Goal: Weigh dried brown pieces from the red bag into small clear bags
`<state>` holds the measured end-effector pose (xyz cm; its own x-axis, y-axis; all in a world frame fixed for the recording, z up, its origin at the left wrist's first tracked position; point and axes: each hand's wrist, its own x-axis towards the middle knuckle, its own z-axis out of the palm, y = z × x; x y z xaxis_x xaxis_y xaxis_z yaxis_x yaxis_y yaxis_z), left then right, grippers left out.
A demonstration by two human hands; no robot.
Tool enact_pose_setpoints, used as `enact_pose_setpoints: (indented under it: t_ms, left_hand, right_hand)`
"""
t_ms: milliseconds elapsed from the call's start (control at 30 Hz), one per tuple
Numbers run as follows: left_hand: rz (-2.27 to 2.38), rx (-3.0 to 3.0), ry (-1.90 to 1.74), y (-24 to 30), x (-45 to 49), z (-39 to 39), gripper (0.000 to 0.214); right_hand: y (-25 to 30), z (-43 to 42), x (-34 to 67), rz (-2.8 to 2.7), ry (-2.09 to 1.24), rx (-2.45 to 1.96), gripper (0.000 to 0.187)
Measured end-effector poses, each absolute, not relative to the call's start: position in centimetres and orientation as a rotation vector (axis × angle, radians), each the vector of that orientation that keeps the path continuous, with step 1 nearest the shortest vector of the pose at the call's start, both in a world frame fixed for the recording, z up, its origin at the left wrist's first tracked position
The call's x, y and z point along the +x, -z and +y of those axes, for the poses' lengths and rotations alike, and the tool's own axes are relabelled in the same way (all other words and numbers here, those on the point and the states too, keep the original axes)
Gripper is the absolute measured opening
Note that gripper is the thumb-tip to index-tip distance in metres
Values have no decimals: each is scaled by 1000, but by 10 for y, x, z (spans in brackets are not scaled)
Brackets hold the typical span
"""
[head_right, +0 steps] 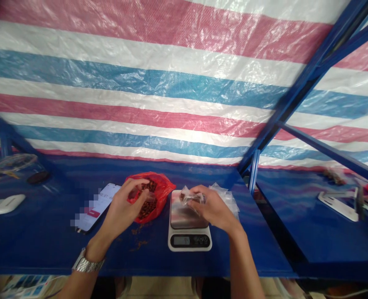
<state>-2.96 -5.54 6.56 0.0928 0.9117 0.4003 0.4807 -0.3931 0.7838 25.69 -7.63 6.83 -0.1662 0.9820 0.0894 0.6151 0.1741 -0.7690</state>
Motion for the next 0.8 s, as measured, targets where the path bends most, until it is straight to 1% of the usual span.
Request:
enact_pose_setpoints:
  t_ms: [67, 167, 200, 267, 333, 367, 433, 500, 667, 800]
  left_hand:
    - [1259, 1876, -1156, -69, -26, -60, 32]
    - [1156, 1820, -1089, -73, -24, -64, 58]
    - [1143, 1805, -1091, -73, -24, -65, 60]
    - [1131, 1769, -1115, -74, -28, -62, 52]
    - [1118, 1714, -1158, -73, -34, -58, 41]
    - [1116, 1675, -1184, -73, -38, -56, 39]
    - [1147, 1574, -1258, -72, -45, -51, 40]
    - [1218, 1479, -1346, -70, -53, -47, 42]
    - [1436, 1411, -1490, -62, -68, -39, 45]
    - [1583, 1375, -1475, -52, -74, -36, 43]
  right_hand:
    - [-81, -78, 243, -1808, -828, -1400, 23]
    - [-91, -77, 203, -1776, -807, -1261, 21]
    - [-92, -76, 188, -1796, -813, -1218, 19]
    - [-90, -74, 160, -1803, -845, -1160, 18]
    - [-85, -70, 140, -1800, -806, -1119, 21]
    - [-82, -68, 134, -1809, -768, -1114, 21]
    - [-74, -63, 128, -1832, -657, -1162, 25]
    - [-64, -58, 129, -1874, -533, -1273, 33]
    - [-35, -50, 128, -2094, -321, -1479, 27]
    - [-26, -49, 117, -2150, -222, -1494, 31]
